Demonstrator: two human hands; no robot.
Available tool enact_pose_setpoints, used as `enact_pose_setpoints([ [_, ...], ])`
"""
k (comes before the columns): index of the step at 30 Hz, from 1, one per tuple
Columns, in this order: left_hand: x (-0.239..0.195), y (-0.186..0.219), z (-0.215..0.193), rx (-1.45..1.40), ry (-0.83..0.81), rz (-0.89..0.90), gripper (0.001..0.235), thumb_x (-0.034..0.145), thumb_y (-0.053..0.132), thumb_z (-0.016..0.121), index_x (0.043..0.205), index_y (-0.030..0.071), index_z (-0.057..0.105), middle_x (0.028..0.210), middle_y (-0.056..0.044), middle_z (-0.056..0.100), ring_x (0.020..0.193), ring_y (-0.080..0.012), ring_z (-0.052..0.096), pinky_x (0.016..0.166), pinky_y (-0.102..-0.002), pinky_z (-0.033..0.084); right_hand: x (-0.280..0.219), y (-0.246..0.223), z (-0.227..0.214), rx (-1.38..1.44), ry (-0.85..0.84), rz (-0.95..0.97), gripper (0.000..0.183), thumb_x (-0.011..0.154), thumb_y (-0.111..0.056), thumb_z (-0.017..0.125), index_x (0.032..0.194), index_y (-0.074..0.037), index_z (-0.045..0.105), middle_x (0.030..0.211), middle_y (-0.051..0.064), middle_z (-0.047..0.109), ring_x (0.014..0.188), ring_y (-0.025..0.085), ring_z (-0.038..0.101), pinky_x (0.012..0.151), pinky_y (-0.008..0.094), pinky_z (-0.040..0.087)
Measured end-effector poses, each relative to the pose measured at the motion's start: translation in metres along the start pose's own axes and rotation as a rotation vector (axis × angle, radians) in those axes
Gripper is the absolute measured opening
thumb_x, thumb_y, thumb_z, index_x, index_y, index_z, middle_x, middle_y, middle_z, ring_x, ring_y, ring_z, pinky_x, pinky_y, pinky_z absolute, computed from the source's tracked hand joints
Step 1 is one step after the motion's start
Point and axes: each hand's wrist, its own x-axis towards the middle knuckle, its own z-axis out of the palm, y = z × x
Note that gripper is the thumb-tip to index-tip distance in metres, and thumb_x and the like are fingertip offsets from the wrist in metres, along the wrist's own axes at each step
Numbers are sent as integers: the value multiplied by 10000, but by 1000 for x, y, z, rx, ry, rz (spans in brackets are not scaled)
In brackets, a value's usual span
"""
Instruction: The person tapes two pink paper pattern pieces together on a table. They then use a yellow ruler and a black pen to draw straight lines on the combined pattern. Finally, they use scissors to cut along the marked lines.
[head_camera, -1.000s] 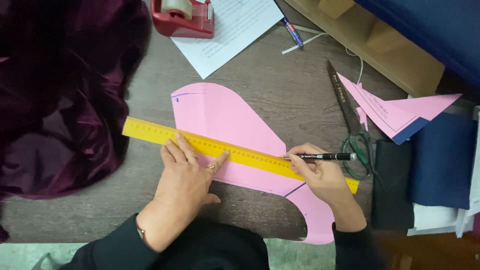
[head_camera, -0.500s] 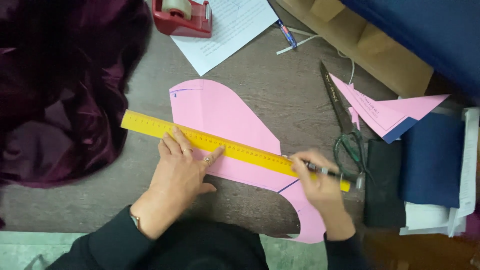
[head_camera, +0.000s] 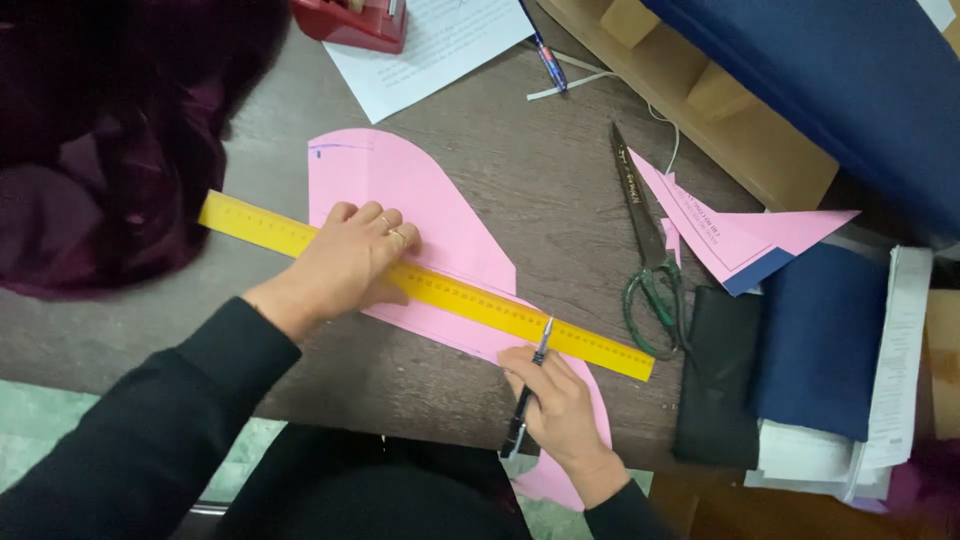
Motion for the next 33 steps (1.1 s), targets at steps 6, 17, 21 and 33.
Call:
enact_pose_setpoints([
  [6, -30, 11, 5, -120, 41, -119, 324, 785, 369, 730, 936, 137, 564, 955, -58, 593, 883, -278, 563, 704, -441, 438, -6, 4, -6, 168, -76, -134, 261, 884, 16, 603, 1137, -42, 577, 1234, 185, 598, 1130, 362, 589, 1032, 495, 457],
  [17, -142, 63, 53, -366, 373, -781, 249, 899, 418, 585, 911, 169, 604, 856, -21, 690, 735, -248, 662, 636, -404, 501, -11, 1, -1, -30, -108, -151, 232, 838, -69, 649, 1061, -121, 613, 1318, 59, 570, 1293, 304, 472, 1120, 680, 77],
  [21, -154, 70, 53, -420, 554, -974, 248, 931, 362, 582, 1050, 146, 607, 786, -60, 641, 672, -249, 601, 611, -402, 431, -6, -10, 11, -59, 12, -103, 156, 876, -107, 610, 1032, -116, 605, 1309, 45, 591, 1295, 296, 480, 1144, 636, 80],
  [33, -145, 46, 62, -200, 404, -908, 597, 812, 561, 598, 1383, 460, 455, 907, 32, 458, 569, -200, 599, 433, -396, 509, 95, -16, 7, 76, 58, 157, 124, 867, -148, 630, 978, -150, 684, 891, 19, 678, 733, 161, 585, 655, 272, 508],
])
